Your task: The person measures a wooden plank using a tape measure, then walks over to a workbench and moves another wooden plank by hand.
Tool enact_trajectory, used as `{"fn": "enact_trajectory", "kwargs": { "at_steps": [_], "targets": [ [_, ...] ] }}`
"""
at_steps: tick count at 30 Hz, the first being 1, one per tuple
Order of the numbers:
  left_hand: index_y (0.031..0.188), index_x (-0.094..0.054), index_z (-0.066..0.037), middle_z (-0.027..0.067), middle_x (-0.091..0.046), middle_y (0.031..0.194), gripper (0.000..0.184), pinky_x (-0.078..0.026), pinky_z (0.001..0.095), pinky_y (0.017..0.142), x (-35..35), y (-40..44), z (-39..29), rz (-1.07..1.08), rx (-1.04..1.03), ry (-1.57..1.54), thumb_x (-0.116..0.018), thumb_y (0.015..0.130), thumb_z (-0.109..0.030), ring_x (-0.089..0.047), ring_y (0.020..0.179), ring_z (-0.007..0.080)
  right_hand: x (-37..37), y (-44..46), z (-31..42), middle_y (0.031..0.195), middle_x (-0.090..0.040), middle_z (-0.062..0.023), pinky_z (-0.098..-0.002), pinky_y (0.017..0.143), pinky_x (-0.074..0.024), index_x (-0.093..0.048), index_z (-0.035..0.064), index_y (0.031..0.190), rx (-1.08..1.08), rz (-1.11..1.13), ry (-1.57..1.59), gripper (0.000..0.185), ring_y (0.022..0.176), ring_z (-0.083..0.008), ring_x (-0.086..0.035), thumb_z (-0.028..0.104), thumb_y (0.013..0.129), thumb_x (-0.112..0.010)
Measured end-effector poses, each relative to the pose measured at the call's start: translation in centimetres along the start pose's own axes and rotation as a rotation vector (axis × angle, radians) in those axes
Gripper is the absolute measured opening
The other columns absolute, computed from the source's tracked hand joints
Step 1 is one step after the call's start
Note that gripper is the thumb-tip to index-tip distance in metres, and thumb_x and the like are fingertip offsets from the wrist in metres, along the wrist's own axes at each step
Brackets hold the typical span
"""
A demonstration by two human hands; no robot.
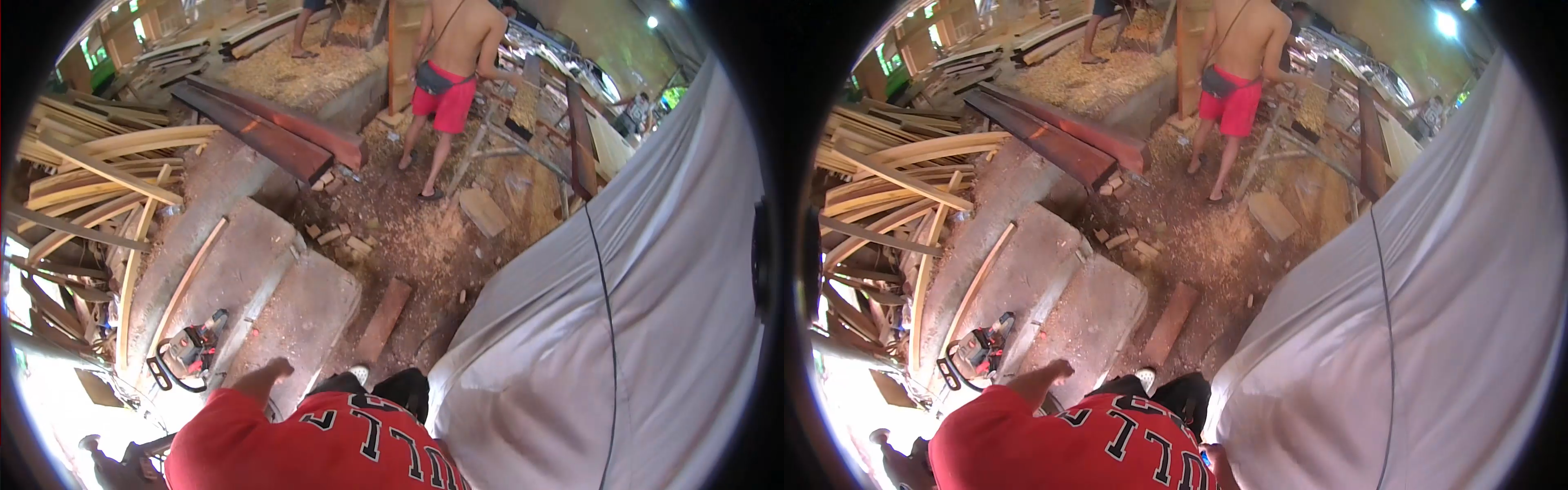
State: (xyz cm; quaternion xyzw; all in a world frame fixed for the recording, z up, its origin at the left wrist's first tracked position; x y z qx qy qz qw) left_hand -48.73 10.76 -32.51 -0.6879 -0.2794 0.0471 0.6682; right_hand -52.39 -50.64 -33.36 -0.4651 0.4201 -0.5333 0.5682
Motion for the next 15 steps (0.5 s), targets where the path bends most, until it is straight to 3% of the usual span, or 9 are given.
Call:
{"fn": "enact_trajectory", "kwargs": {
  "at_steps": [2, 5, 6, 7, 8, 10, 11, 14, 15],
  "targets": [
    [0.081, -0.069, -0.003, 0.0124, -0.069, 0.074, 0.037, -0.056, 0.0370, 0.059, -2.6, 1.8, 0.6, -0.147, -0.202, 0.122, -0.039, 0.089, -0.024, -0.068, 0.062, 0.0250, 0.3, 1.8, 2.7, 0.070, -0.062, -0.0140, -0.0388, 0.058, -0.0514, -0.064, 0.0025, 0.089, 0.124, -0.009, -0.309, 0.019, 0.058, -0.0252, -0.060, 0.017, 0.076, -0.064],
    [0.089, -0.068, -0.005, 0.0136, -0.069, 0.079, 0.032, -0.057, 0.0372, 0.061, -1.0, -3.3, -2.0, -0.132, 0.212, -0.427, -0.046, 0.087, -0.028, -0.069, 0.066, 0.0252, 2.2, 11.3, 4.0, 0.078, -0.065, -0.0183, -0.0397, 0.065, -0.0522, -0.066, 0.0080, 0.092, 0.773, 0.075, -1.137, 0.018, 0.064, -0.0295, -0.063, 0.019, 0.085, -0.054],
    [0.092, -0.067, -0.006, 0.0131, -0.069, 0.081, 0.027, -0.057, 0.0375, 0.061, 0.0, -2.6, -3.5, -0.192, 0.005, -0.108, -0.048, 0.086, -0.025, -0.069, 0.069, 0.0254, 2.9, 14.3, 4.3, 0.082, -0.066, -0.0196, -0.0400, 0.067, -0.0524, -0.066, 0.0099, 0.093, 1.106, -0.014, -1.388, 0.020, 0.066, -0.0312, -0.064, 0.020, 0.088, -0.050],
    [0.095, -0.067, -0.008, 0.0126, -0.069, 0.084, 0.024, -0.057, 0.0377, 0.062, -0.5, 0.0, -3.8, -0.253, -0.190, 0.220, -0.051, 0.084, -0.022, -0.069, 0.072, 0.0256, 3.0, 17.2, 5.0, 0.091, -0.065, -0.0203, -0.0425, 0.075, -0.0517, -0.066, 0.0158, 0.102, 1.070, 0.111, -1.760, 0.026, 0.077, -0.0352, -0.064, 0.021, 0.092, -0.042],
    [0.097, -0.067, -0.009, 0.0121, -0.069, 0.086, 0.022, -0.057, 0.0379, 0.062, -1.5, 2.0, -4.8, -0.300, -0.375, 0.559, -0.054, 0.083, -0.019, -0.069, 0.074, 0.0259, 1.4, 13.3, 8.8, 0.093, -0.066, -0.0178, -0.0382, 0.076, -0.0520, -0.064, 0.0144, 0.106, 1.057, 0.089, -1.780, 0.026, 0.077, -0.0309, -0.065, 0.022, 0.090, -0.045],
    [0.102, -0.066, -0.011, 0.0100, -0.067, 0.097, 0.026, -0.054, 0.0409, 0.078, -0.5, 3.2, -7.6, -0.367, -0.422, 0.550, -0.059, 0.077, -0.015, -0.064, 0.095, 0.0272, -1.9, -1.1, 18.6, 0.095, -0.064, -0.0165, -0.0400, 0.068, -0.0546, -0.062, 0.0100, 0.108, 0.586, 0.133, -1.203, 0.028, 0.074, -0.0294, -0.064, 0.025, 0.086, -0.053],
    [0.112, -0.063, -0.014, 0.0085, -0.064, 0.111, 0.037, -0.050, 0.0391, 0.087, 2.4, -1.1, -11.2, -0.235, -0.272, 0.458, -0.065, 0.075, -0.022, -0.058, 0.108, 0.0280, -1.7, -0.1, 19.8, 0.095, -0.063, -0.0166, -0.0414, 0.067, -0.0547, -0.061, 0.0086, 0.109, 0.558, 0.138, -1.056, 0.031, 0.074, -0.0298, -0.064, 0.025, 0.082, -0.056],
    [0.101, -0.067, -0.015, 0.0110, -0.065, 0.105, 0.027, -0.051, 0.0415, 0.085, 4.8, 1.8, -16.7, -0.378, -0.343, 0.406, -0.058, 0.077, -0.023, -0.058, 0.107, 0.0301, -0.5, 6.3, 20.3, 0.096, -0.062, -0.0170, -0.0454, 0.064, -0.0551, -0.059, 0.0044, 0.111, 0.656, 0.246, -0.816, 0.044, 0.076, -0.0309, -0.063, 0.025, 0.072, -0.067],
    [0.100, -0.067, -0.014, 0.0117, -0.065, 0.102, 0.027, -0.050, 0.0424, 0.084, 9.6, -8.4, -21.8, -0.357, -0.314, 0.134, -0.059, 0.078, -0.026, -0.060, 0.100, 0.0318, -0.3, 8.0, 20.5, 0.096, -0.061, -0.0171, -0.0467, 0.063, -0.0552, -0.059, 0.0030, 0.112, 0.698, 0.277, -0.803, 0.049, 0.076, -0.0313, -0.063, 0.024, 0.069, -0.070]
  ]
}}
Point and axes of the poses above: each hand's wrist, its own y-axis towards the middle knuckle, its own x-axis out of the back of the hand, z = x × y, the point moved 5 cm from there along y, towards the middle knuckle
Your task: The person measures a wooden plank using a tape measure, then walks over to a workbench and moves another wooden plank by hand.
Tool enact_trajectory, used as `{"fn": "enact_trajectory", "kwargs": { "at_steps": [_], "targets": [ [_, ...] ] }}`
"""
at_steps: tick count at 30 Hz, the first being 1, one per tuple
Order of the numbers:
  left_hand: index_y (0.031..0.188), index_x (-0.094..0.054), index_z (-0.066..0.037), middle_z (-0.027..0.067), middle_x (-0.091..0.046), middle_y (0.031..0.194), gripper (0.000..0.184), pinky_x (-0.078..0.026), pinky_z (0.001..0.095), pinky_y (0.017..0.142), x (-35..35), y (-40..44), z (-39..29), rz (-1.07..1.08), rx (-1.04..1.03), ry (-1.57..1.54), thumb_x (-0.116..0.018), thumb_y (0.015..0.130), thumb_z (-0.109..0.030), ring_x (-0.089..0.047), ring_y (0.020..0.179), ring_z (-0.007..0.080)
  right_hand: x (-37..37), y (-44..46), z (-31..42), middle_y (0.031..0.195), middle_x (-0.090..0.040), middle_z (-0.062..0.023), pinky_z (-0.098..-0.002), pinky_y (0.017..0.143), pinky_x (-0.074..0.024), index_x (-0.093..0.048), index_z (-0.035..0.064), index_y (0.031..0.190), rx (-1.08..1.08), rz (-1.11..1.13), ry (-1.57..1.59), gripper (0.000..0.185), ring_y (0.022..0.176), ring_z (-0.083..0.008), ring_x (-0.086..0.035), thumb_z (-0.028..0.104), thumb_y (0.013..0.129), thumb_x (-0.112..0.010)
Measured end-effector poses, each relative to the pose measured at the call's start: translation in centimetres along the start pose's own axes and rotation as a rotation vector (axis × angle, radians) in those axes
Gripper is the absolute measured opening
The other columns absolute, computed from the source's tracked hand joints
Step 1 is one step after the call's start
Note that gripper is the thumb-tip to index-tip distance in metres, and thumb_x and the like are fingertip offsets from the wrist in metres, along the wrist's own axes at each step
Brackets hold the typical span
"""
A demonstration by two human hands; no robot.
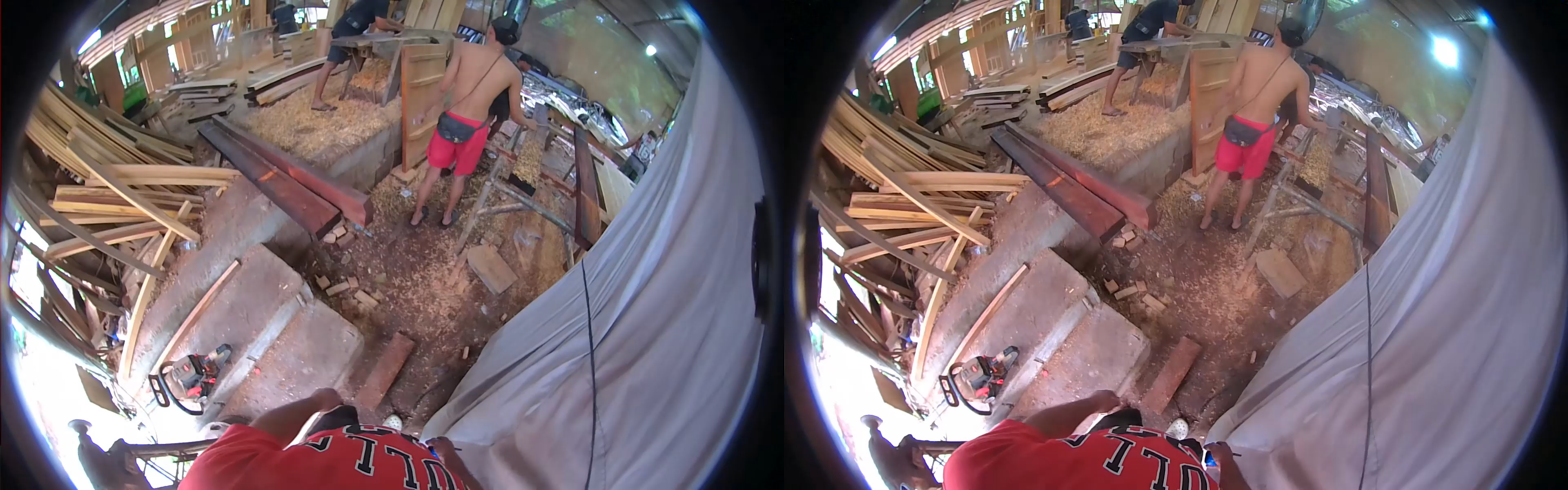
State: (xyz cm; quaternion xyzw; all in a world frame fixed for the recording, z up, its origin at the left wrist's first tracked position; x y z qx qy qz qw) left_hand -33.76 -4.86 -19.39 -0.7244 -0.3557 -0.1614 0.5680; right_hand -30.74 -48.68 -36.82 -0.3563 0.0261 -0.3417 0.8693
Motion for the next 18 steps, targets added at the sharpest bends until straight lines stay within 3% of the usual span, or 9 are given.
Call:
{"fn": "enact_trajectory", "kwargs": {
  "at_steps": [2, 4, 6, 8, 11, 14, 17, 18],
  "targets": [
    [0.104, -0.066, -0.011, 0.0126, -0.066, 0.102, 0.034, -0.050, 0.0416, 0.082, -5.1, 8.5, 0.4, -0.214, -0.469, 0.315, -0.054, 0.082, -0.034, -0.063, 0.092, 0.0335, 0.6, 1.2, 0.2, 0.099, -0.061, -0.0160, -0.0463, 0.068, -0.0549, -0.057, 0.0042, 0.116, 0.066, -0.002, -0.169, 0.054, 0.080, -0.0309, -0.063, 0.025, 0.068, -0.071],
    [0.110, -0.063, -0.008, 0.0112, -0.066, 0.103, 0.044, -0.051, 0.0418, 0.078, -1.7, 7.8, -3.5, -0.026, -0.122, -0.483, -0.050, 0.084, -0.041, -0.064, 0.088, 0.0308, 0.9, 0.1, 1.7, 0.102, -0.061, -0.0147, -0.0454, 0.070, -0.0541, -0.056, 0.0047, 0.119, 0.064, -0.071, -0.126, 0.059, 0.085, -0.0299, -0.062, 0.024, 0.066, -0.073],
    [0.114, -0.062, -0.008, 0.0093, -0.065, 0.106, 0.049, -0.051, 0.0424, 0.077, -1.6, 8.5, -7.3, 0.246, -0.214, -0.567, -0.050, 0.084, -0.046, -0.063, 0.091, 0.0264, 1.0, -1.3, 3.5, 0.106, -0.060, -0.0132, -0.0445, 0.072, -0.0531, -0.053, 0.0048, 0.122, 0.126, -0.099, -0.049, 0.065, 0.089, -0.0286, -0.061, 0.023, 0.064, -0.074],
    [0.116, -0.061, -0.009, 0.0083, -0.064, 0.107, 0.052, -0.052, 0.0431, 0.076, -0.4, 6.6, -10.7, 0.427, -0.327, -0.561, -0.053, 0.083, -0.049, -0.062, 0.093, 0.0228, 0.9, -4.4, 9.0, 0.106, -0.059, -0.0123, -0.0429, 0.074, -0.0519, -0.048, 0.0040, 0.126, -0.271, -0.246, 0.492, 0.069, 0.088, -0.0274, -0.060, 0.022, 0.064, -0.073],
    [0.118, -0.060, -0.010, 0.0103, -0.063, 0.112, 0.054, -0.052, 0.0425, 0.074, -2.9, 6.5, -13.3, 0.765, -0.183, -0.495, -0.054, 0.083, -0.051, -0.061, 0.095, 0.0230, 0.6, -6.1, 12.0, 0.105, -0.060, -0.0119, -0.0393, 0.077, -0.0500, -0.048, 0.0039, 0.126, -0.209, -0.234, 0.584, 0.066, 0.089, -0.0251, -0.059, 0.019, 0.065, -0.070],
    [0.108, -0.066, -0.015, 0.0046, -0.065, 0.108, 0.046, -0.052, 0.0375, 0.073, -2.7, 5.4, -14.1, 0.840, -0.254, -0.481, -0.052, 0.084, -0.052, -0.063, 0.087, 0.0189, -0.2, -7.0, 12.8, 0.102, -0.061, -0.0093, -0.0353, 0.082, -0.0471, -0.047, 0.0039, 0.128, -0.202, -0.141, 0.670, 0.066, 0.090, -0.0215, -0.059, 0.015, 0.066, -0.068],
    [0.104, -0.067, -0.006, 0.0080, -0.068, 0.093, 0.044, -0.052, 0.0385, 0.075, -1.5, 5.2, -15.0, 0.747, -0.348, -0.306, -0.063, 0.082, -0.044, -0.064, 0.083, 0.0225, -0.8, -8.3, 14.7, 0.104, -0.062, -0.0114, -0.0365, 0.083, -0.0473, -0.047, 0.0026, 0.127, -0.145, -0.144, 0.629, 0.065, 0.093, -0.0240, -0.060, 0.020, 0.069, -0.070],
    [0.100, -0.067, -0.006, 0.0075, -0.068, 0.090, 0.041, -0.052, 0.0366, 0.075, -1.7, 5.0, -15.4, 0.833, -0.389, -0.378, -0.064, 0.081, -0.042, -0.065, 0.080, 0.0220, -1.2, -9.4, 16.4, 0.105, -0.062, -0.0128, -0.0373, 0.083, -0.0476, -0.047, 0.0020, 0.127, -0.129, -0.161, 0.604, 0.065, 0.095, -0.0256, -0.061, 0.022, 0.070, -0.070]
  ]
}}
Point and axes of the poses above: each hand's wrist, its own y-axis towards the middle knuckle, its own x-axis out of the back of the hand, z = x × y, the point moved 5 cm from there along y, towards the middle knuckle
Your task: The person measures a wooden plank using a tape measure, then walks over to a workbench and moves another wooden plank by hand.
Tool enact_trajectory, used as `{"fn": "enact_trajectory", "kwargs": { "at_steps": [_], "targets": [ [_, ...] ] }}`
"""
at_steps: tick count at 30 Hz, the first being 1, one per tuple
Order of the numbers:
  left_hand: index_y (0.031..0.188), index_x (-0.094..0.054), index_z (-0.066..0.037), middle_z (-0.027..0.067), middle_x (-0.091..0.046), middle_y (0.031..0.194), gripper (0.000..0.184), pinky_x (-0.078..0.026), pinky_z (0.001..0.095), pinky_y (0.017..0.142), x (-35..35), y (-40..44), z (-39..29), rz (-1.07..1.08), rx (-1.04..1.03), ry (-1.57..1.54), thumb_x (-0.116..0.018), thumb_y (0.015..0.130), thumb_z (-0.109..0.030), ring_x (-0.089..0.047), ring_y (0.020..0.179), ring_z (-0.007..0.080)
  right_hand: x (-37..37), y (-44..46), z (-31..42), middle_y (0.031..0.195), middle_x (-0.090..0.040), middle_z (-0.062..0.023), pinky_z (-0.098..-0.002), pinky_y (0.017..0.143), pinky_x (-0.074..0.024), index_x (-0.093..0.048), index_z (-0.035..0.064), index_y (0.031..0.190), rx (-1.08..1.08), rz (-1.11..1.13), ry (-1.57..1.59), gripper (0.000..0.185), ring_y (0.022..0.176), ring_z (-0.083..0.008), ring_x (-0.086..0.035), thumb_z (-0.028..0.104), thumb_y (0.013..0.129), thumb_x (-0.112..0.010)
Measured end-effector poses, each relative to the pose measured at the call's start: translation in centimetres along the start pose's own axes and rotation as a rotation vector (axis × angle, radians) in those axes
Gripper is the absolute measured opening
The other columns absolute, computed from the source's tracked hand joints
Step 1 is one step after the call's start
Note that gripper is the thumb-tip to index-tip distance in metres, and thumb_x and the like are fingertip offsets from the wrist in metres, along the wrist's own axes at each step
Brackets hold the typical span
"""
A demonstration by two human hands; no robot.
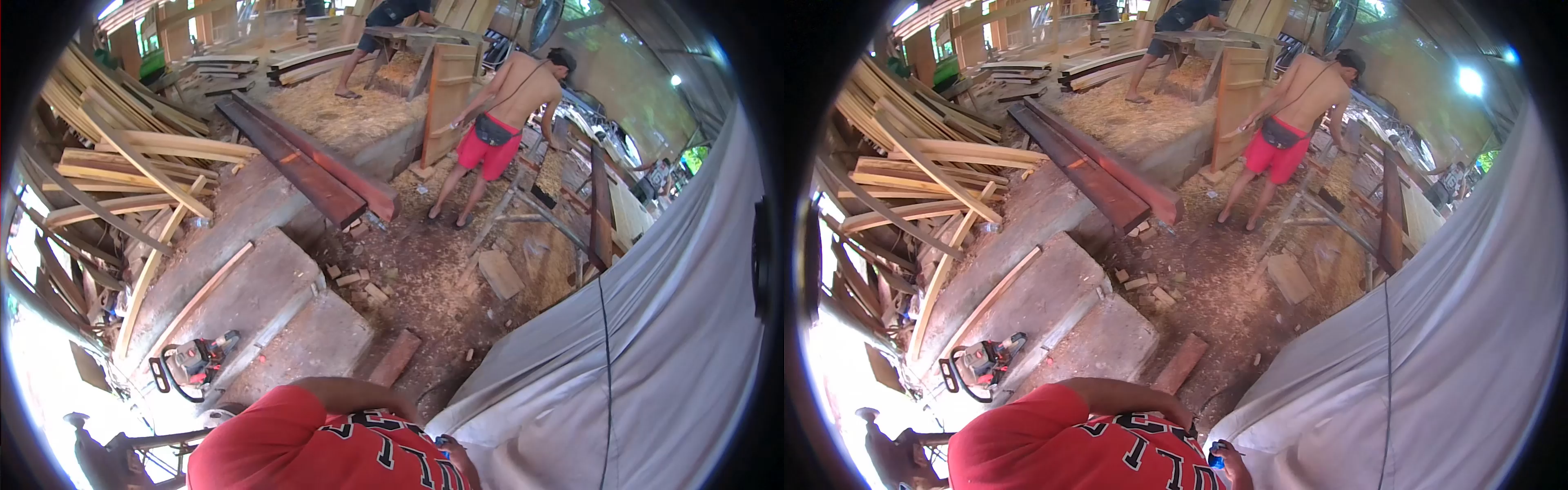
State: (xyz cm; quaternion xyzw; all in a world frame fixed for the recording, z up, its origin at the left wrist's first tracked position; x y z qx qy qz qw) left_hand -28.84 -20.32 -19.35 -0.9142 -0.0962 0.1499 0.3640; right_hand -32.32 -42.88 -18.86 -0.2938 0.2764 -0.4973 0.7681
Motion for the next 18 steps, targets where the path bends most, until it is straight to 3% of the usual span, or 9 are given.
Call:
{"fn": "enact_trajectory", "kwargs": {
  "at_steps": [3, 6, 8, 11, 14, 17, 18],
  "targets": [
    [0.093, -0.068, -0.005, 0.0067, -0.068, 0.083, 0.036, -0.050, 0.0327, 0.072, -0.6, -0.6, -2.6, 0.086, -0.150, -0.069, -0.066, 0.080, -0.038, -0.064, 0.074, 0.0201, -1.8, -0.6, 1.8, 0.105, -0.062, -0.0130, -0.0373, 0.083, -0.0476, -0.047, 0.0019, 0.127, 0.015, -0.032, -0.076, 0.065, 0.095, -0.0258, -0.061, 0.022, 0.070, -0.071],
    [0.091, -0.068, -0.005, 0.0068, -0.067, 0.082, 0.032, -0.049, 0.0337, 0.068, -2.8, -7.1, -11.0, -0.029, -0.213, -0.058, -0.065, 0.081, -0.036, -0.062, 0.073, 0.0175, -3.1, -0.7, 2.2, 0.105, -0.062, -0.0132, -0.0374, 0.083, -0.0476, -0.047, 0.0019, 0.127, 0.019, -0.072, -0.150, 0.065, 0.095, -0.0260, -0.061, 0.023, 0.071, -0.071],
    [0.091, -0.067, -0.005, 0.0063, -0.067, 0.080, 0.030, -0.048, 0.0358, 0.066, -4.0, -9.3, -13.9, 0.046, -0.186, -0.302, -0.064, 0.082, -0.034, -0.060, 0.072, 0.0164, -3.8, -0.6, 2.4, 0.105, -0.062, -0.0133, -0.0374, 0.083, -0.0476, -0.047, 0.0018, 0.127, 0.027, -0.102, -0.194, 0.065, 0.095, -0.0261, -0.061, 0.023, 0.071, -0.071],
    [0.080, -0.070, -0.007, 0.0033, -0.067, 0.079, 0.024, -0.047, 0.0387, 0.069, -4.5, -9.0, -14.8, 0.015, -0.195, -0.076, -0.065, 0.081, -0.031, -0.060, 0.068, 0.0164, -4.7, -0.6, 2.4, 0.105, -0.062, -0.0135, -0.0374, 0.084, -0.0475, -0.047, 0.0018, 0.127, 0.031, -0.135, -0.248, 0.065, 0.096, -0.0263, -0.061, 0.023, 0.071, -0.071],
    [0.081, -0.070, -0.004, 0.0087, -0.068, 0.080, 0.025, -0.048, 0.0411, 0.069, -3.4, -4.7, -13.0, -0.043, -0.392, 0.276, -0.065, 0.079, -0.029, -0.062, 0.069, 0.0235, -5.3, -0.5, 2.2, 0.105, -0.062, -0.0137, -0.0374, 0.084, -0.0475, -0.047, 0.0017, 0.127, 0.032, -0.162, -0.289, 0.065, 0.096, -0.0265, -0.061, 0.024, 0.071, -0.071],
    [0.083, -0.069, -0.004, 0.0164, -0.067, 0.082, 0.026, -0.048, 0.0430, 0.069, -3.5, -1.3, -10.1, -0.034, -0.806, 1.369, -0.063, 0.078, -0.028, -0.062, 0.072, 0.0311, -5.8, -0.6, 2.2, 0.106, -0.062, -0.0140, -0.0375, 0.084, -0.0475, -0.047, 0.0017, 0.127, 0.029, -0.185, -0.314, 0.065, 0.096, -0.0267, -0.060, 0.024, 0.071, -0.071],
    [0.085, -0.069, -0.004, 0.0164, -0.067, 0.083, 0.026, -0.048, 0.0439, 0.069, -2.9, 0.9, -8.0, -0.017, -0.771, 1.237, -0.062, 0.076, -0.028, -0.062, 0.074, 0.0323, -6.0, -0.6, 2.2, 0.106, -0.062, -0.0140, -0.0375, 0.084, -0.0475, -0.047, 0.0017, 0.127, 0.030, -0.191, -0.321, 0.065, 0.096, -0.0268, -0.060, 0.024, 0.071, -0.071]
  ]
}}
Point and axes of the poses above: each hand's wrist, its own y-axis towards the middle knuckle, its own x-axis out of the back of the hand, z = x × y, the point moved 5 cm from there along y, towards the middle knuckle
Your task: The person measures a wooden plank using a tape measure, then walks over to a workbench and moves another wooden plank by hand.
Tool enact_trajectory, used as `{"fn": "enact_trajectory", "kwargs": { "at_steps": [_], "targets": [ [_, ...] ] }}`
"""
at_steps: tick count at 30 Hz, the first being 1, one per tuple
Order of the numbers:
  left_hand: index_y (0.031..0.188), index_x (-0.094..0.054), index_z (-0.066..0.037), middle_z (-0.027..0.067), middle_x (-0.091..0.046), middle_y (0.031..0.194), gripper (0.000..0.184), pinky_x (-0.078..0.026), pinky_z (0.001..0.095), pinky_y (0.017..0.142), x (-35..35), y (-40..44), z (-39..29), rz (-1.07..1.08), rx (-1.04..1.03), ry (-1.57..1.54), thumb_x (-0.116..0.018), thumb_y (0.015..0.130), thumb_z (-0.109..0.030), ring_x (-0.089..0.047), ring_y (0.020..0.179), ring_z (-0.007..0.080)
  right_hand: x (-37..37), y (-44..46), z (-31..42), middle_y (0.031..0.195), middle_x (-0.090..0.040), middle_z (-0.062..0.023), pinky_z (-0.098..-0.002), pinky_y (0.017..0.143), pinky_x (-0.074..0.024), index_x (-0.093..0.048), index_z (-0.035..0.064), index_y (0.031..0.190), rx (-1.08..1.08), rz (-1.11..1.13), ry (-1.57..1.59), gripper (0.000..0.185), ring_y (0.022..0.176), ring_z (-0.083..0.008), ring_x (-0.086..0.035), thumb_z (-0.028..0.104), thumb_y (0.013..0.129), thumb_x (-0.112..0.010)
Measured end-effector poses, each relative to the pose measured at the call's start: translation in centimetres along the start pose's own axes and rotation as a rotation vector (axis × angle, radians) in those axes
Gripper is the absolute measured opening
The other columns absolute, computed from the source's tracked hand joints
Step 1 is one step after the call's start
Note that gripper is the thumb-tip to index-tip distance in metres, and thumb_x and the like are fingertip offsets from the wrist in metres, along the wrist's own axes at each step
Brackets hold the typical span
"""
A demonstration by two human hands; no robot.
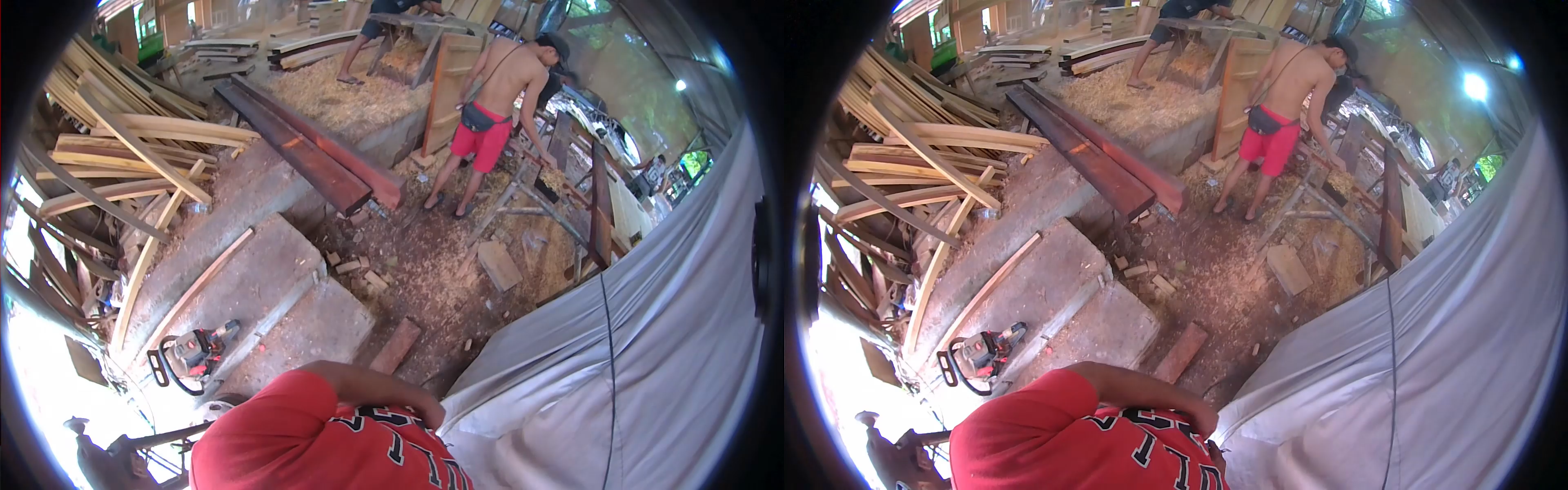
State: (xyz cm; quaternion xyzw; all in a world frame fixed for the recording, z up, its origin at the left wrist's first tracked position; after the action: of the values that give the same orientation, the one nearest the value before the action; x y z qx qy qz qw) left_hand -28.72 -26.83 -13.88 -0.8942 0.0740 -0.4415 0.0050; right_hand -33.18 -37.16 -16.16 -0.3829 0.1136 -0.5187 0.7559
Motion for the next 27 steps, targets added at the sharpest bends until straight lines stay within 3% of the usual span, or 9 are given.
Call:
{"fn": "enact_trajectory", "kwargs": {
  "at_steps": [2, 4, 27],
  "targets": [
    [0.088, -0.069, -0.005, 0.0163, -0.068, 0.086, 0.029, -0.048, 0.0458, 0.070, -4.3, 0.3, 2.7, -0.026, 0.077, -0.259, -0.061, 0.073, -0.029, -0.063, 0.079, 0.0346, -0.2, -0.1, 0.0, 0.106, -0.062, -0.0142, -0.0375, 0.084, -0.0475, -0.047, 0.0016, 0.127, -0.002, -0.011, -0.013, 0.065, 0.096, -0.0269, -0.060, 0.024, 0.071, -0.071],
    [0.088, -0.069, -0.005, 0.0163, -0.068, 0.086, 0.029, -0.048, 0.0459, 0.070, -6.0, 0.1, 2.6, -0.038, 0.115, -0.327, -0.061, 0.073, -0.029, -0.063, 0.079, 0.0347, -0.4, -0.1, 0.0, 0.106, -0.062, -0.0143, -0.0375, 0.084, -0.0475, -0.047, 0.0016, 0.127, -0.001, -0.023, -0.026, 0.065, 0.096, -0.0270, -0.060, 0.025, 0.071, -0.071],
    [0.089, -0.069, -0.006, 0.0171, -0.067, 0.086, 0.029, -0.048, 0.0465, 0.070, -6.9, 1.5, 0.8, -0.032, 0.097, -0.322, -0.060, 0.073, -0.030, -0.063, 0.079, 0.0357, -1.0, -2.0, -1.1, 0.107, -0.061, -0.0159, -0.0377, 0.085, -0.0474, -0.047, 0.0011, 0.126, -0.027, -0.131, -0.072, 0.065, 0.098, -0.0284, -0.060, 0.027, 0.072, -0.071]
  ]
}}
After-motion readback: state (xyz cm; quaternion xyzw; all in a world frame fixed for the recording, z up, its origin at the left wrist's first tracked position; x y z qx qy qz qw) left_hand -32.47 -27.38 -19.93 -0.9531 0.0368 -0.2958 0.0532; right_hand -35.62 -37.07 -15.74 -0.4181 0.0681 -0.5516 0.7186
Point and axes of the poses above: each hand's wrist, its own y-axis towards the middle knuckle, its own x-axis out of the back of the hand, z = x × y, the point moved 5 cm from there along y, towards the middle knuckle
